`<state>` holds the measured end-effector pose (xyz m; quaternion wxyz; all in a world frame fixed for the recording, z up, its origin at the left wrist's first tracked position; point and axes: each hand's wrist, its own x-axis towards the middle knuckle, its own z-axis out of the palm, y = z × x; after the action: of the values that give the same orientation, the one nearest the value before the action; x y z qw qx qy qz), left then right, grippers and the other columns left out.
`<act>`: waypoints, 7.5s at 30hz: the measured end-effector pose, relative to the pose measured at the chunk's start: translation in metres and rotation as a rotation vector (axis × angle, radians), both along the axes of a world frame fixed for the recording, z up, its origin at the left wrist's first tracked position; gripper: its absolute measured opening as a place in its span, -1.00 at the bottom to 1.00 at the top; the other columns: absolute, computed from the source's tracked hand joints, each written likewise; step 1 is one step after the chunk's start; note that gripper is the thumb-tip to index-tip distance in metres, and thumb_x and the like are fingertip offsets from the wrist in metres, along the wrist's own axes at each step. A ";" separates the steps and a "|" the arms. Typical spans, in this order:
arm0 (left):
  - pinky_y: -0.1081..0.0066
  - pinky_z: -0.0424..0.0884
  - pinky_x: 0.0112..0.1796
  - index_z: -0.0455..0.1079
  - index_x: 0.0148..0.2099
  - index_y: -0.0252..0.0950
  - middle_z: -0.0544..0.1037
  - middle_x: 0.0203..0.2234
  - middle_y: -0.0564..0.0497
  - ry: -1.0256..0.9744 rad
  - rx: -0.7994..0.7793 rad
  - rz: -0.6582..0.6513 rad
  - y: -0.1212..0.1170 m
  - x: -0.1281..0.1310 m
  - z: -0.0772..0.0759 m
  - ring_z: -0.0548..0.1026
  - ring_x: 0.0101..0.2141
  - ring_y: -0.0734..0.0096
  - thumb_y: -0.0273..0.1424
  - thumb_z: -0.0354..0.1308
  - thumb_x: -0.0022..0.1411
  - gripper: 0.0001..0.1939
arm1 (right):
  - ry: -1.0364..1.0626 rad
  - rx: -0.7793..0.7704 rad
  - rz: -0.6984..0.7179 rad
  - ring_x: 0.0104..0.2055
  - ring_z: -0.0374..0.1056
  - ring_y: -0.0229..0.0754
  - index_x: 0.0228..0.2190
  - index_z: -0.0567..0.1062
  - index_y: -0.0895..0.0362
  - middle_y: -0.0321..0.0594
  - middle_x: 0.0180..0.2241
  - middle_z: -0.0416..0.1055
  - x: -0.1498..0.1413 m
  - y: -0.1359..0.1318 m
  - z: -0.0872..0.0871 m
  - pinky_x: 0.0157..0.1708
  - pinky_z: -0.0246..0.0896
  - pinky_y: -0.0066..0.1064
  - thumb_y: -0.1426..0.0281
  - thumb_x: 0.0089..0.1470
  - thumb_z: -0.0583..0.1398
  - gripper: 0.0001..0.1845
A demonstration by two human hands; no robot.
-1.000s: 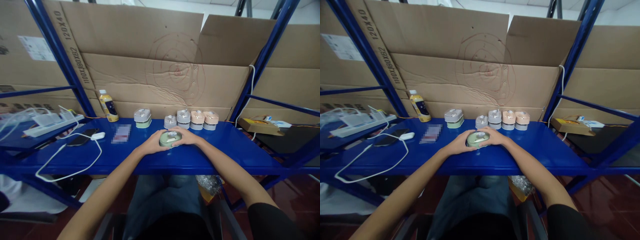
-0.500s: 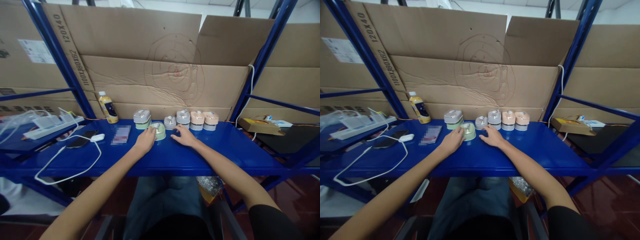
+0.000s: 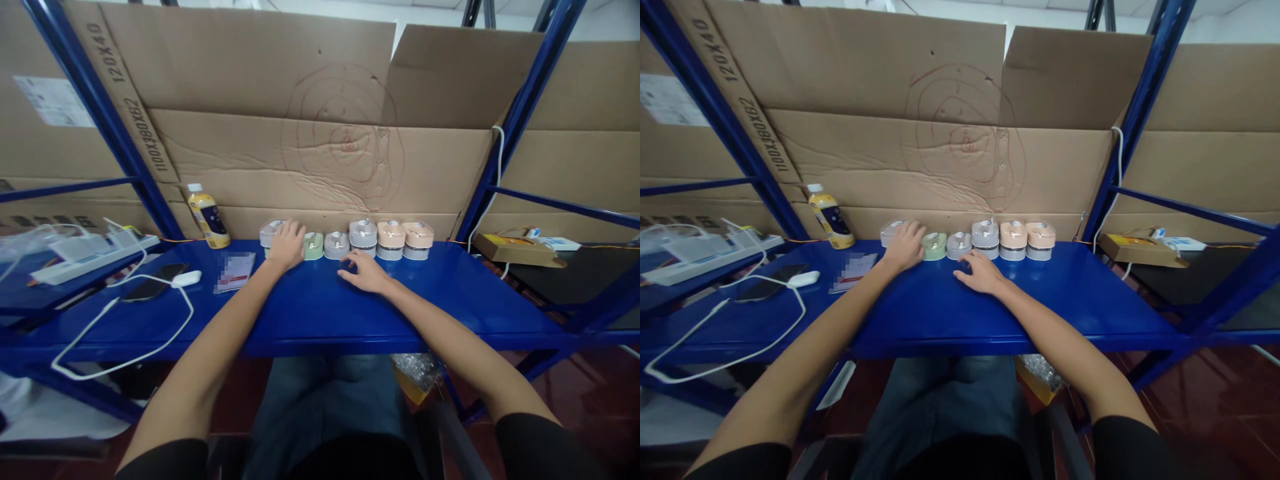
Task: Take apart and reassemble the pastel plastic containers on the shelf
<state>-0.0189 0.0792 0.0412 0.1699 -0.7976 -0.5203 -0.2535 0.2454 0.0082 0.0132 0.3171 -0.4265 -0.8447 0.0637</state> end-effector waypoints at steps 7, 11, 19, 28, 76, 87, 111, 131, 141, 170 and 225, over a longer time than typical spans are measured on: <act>-0.30 0.35 0.07 0.06 0.39 -0.45 0.23 0.27 -0.62 -0.481 -0.085 0.648 0.029 -0.016 0.003 0.33 0.21 -0.53 0.05 0.38 0.06 0.07 | -0.009 -0.012 0.003 -0.15 0.45 -0.09 -0.06 0.56 0.13 -0.11 -0.14 0.47 -0.001 -0.001 0.001 -0.01 0.34 -0.16 0.20 0.22 0.31 -0.67; -0.11 0.46 0.03 0.14 0.32 -0.45 0.33 0.16 -0.52 -0.516 -0.099 0.559 0.024 -0.021 0.005 0.46 0.12 -0.38 -0.05 0.38 0.11 -0.09 | 0.005 0.001 -0.013 -0.15 0.45 -0.09 -0.08 0.57 0.14 -0.10 -0.15 0.47 0.001 0.000 0.001 -0.02 0.36 -0.15 0.21 0.21 0.30 -0.68; -0.01 0.30 0.26 0.13 0.33 -0.32 0.36 0.21 -0.30 -0.434 -0.004 -0.114 -0.050 0.010 0.005 0.36 0.26 -0.18 -0.13 0.40 0.07 -0.11 | 0.277 0.214 -0.015 0.24 0.32 0.10 0.20 0.38 0.04 0.01 0.17 0.37 0.007 -0.007 0.019 0.27 0.23 0.00 0.05 0.07 0.39 -0.25; -0.12 0.31 0.24 0.07 0.40 -0.29 0.38 0.26 -0.36 -0.526 -0.531 -0.689 -0.080 0.041 -0.038 0.38 0.26 -0.22 -0.11 0.53 -0.07 0.11 | -0.042 -0.080 0.217 0.27 0.33 0.23 0.36 0.20 0.06 0.08 0.25 0.36 0.007 -0.018 0.019 0.23 0.26 0.09 -0.02 -0.16 0.48 0.17; -0.04 0.37 0.19 0.10 0.38 -0.27 0.41 0.27 -0.28 -0.536 -0.471 -0.520 -0.077 0.040 -0.050 0.42 0.23 -0.21 -0.05 0.55 -0.14 0.14 | -0.093 0.005 0.255 0.20 0.39 0.14 0.21 0.49 0.02 -0.02 0.16 0.46 0.005 0.003 0.014 0.23 0.25 0.06 -0.03 -0.11 0.48 -0.10; 0.10 0.43 0.13 0.18 0.33 -0.26 0.47 0.22 -0.21 -0.506 -0.470 -0.573 -0.076 0.038 -0.049 0.46 0.19 -0.14 -0.04 0.55 -0.10 0.04 | -0.200 0.073 0.274 0.16 0.40 0.12 0.27 0.43 0.05 0.01 0.15 0.43 0.005 -0.002 0.014 0.18 0.32 -0.02 -0.05 -0.02 0.43 -0.09; 0.09 0.45 0.04 0.29 0.18 -0.26 0.55 0.07 -0.14 -0.518 -0.495 -0.539 -0.070 0.038 -0.047 0.53 0.04 -0.04 0.00 0.54 -0.15 -0.07 | -0.354 0.173 0.259 0.12 0.43 0.19 0.29 0.40 0.03 0.03 0.16 0.45 0.002 0.002 0.022 0.07 0.38 0.01 -0.16 0.06 0.32 -0.10; 0.08 0.44 0.08 0.30 0.19 -0.26 0.54 0.08 -0.13 -0.529 -0.509 -0.558 -0.071 0.038 -0.045 0.53 0.06 -0.03 -0.06 0.54 -0.14 -0.09 | -0.268 0.125 0.254 0.15 0.41 0.12 0.31 0.38 -0.01 0.01 0.17 0.42 0.002 0.005 0.012 0.13 0.35 -0.04 -0.12 0.09 0.33 -0.13; 0.03 0.43 0.11 0.31 0.20 -0.29 0.53 0.09 -0.17 -0.518 -0.494 -0.525 -0.070 0.038 -0.047 0.52 0.08 -0.07 -0.07 0.55 -0.15 -0.07 | -0.236 0.127 0.238 0.14 0.42 0.14 0.29 0.39 0.03 0.02 0.14 0.45 0.002 0.006 0.008 0.12 0.35 -0.02 -0.09 0.14 0.30 -0.18; 0.14 0.33 0.16 0.21 0.31 -0.33 0.47 0.13 -0.30 -0.726 -0.068 0.228 -0.015 0.080 0.009 0.43 0.18 -0.09 -0.14 0.47 0.04 -0.11 | 0.465 0.241 -0.186 -0.26 0.46 0.01 -0.34 0.55 0.08 -0.08 -0.35 0.55 0.042 0.027 0.020 -0.19 0.38 -0.16 -0.09 0.39 -0.11 -0.33; 0.06 0.21 0.30 0.30 0.25 -0.21 0.22 0.26 -0.20 -0.513 0.149 -0.050 -0.061 0.034 0.016 0.24 0.29 -0.03 -0.33 0.29 0.20 -0.42 | 0.364 0.247 -0.030 -0.12 0.46 0.01 -0.11 0.56 0.09 -0.05 -0.12 0.52 0.040 0.009 0.037 -0.13 0.42 -0.15 -0.07 0.18 0.24 -0.49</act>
<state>0.0147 0.0185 0.0577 0.0843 -0.7052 -0.5062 -0.4892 0.2858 0.0172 0.0507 0.5150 -0.3784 -0.7685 0.0310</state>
